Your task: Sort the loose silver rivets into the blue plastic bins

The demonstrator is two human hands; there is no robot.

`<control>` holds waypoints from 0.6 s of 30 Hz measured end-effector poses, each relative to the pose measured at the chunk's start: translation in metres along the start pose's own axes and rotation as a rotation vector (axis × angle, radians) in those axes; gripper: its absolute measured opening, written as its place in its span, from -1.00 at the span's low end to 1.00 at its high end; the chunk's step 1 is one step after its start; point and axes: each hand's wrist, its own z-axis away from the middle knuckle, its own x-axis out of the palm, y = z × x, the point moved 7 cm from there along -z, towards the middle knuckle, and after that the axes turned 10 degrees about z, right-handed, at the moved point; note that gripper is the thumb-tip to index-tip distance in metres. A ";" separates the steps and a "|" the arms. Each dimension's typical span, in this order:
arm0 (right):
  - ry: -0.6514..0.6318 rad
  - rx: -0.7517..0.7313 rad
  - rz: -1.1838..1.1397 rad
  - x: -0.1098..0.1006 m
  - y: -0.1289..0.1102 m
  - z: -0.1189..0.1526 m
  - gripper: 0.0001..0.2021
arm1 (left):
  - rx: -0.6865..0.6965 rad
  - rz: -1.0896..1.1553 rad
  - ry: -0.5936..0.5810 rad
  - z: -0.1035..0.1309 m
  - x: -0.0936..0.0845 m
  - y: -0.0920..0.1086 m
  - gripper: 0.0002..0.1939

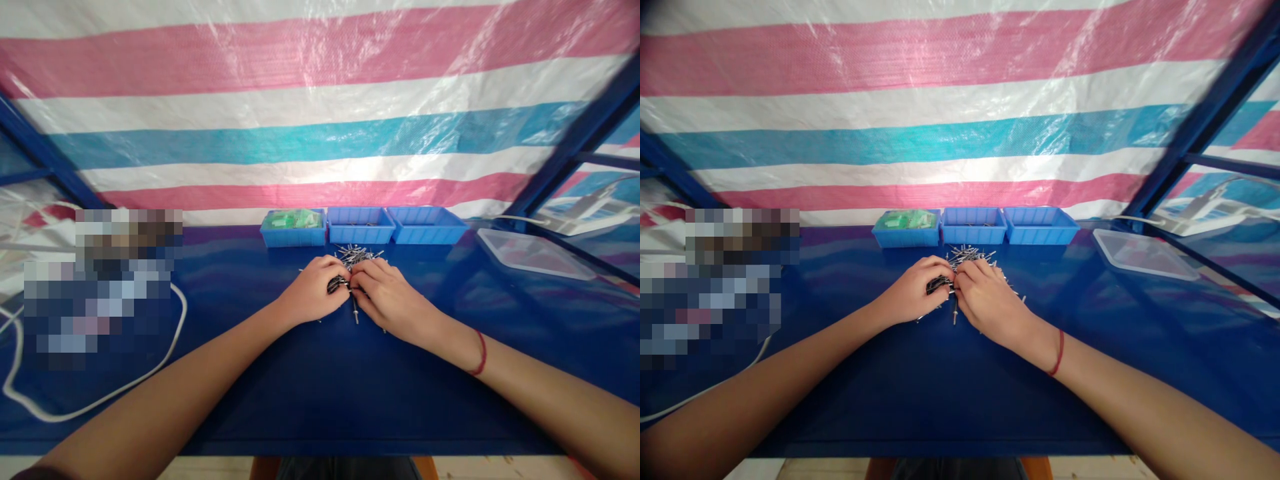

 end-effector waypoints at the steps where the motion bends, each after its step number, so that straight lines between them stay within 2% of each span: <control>1: 0.005 0.007 0.002 0.000 0.001 0.000 -0.83 | 0.008 -0.004 -0.013 0.000 0.001 0.001 -0.87; 4: 0.032 0.050 -0.024 -0.001 0.007 0.001 -0.85 | 0.014 -0.003 -0.033 0.001 0.001 0.004 -0.90; 8: 0.101 0.112 -0.090 -0.007 0.019 0.001 -0.87 | 0.012 -0.041 0.008 0.002 -0.003 0.007 -0.87; 14: 0.114 0.162 -0.127 -0.007 0.030 0.000 -0.87 | 0.054 -0.145 0.044 0.002 -0.008 0.012 -0.88; 18: 0.130 0.215 -0.106 -0.006 0.037 0.001 -0.86 | 0.093 -0.189 -0.031 0.003 -0.004 0.015 -0.89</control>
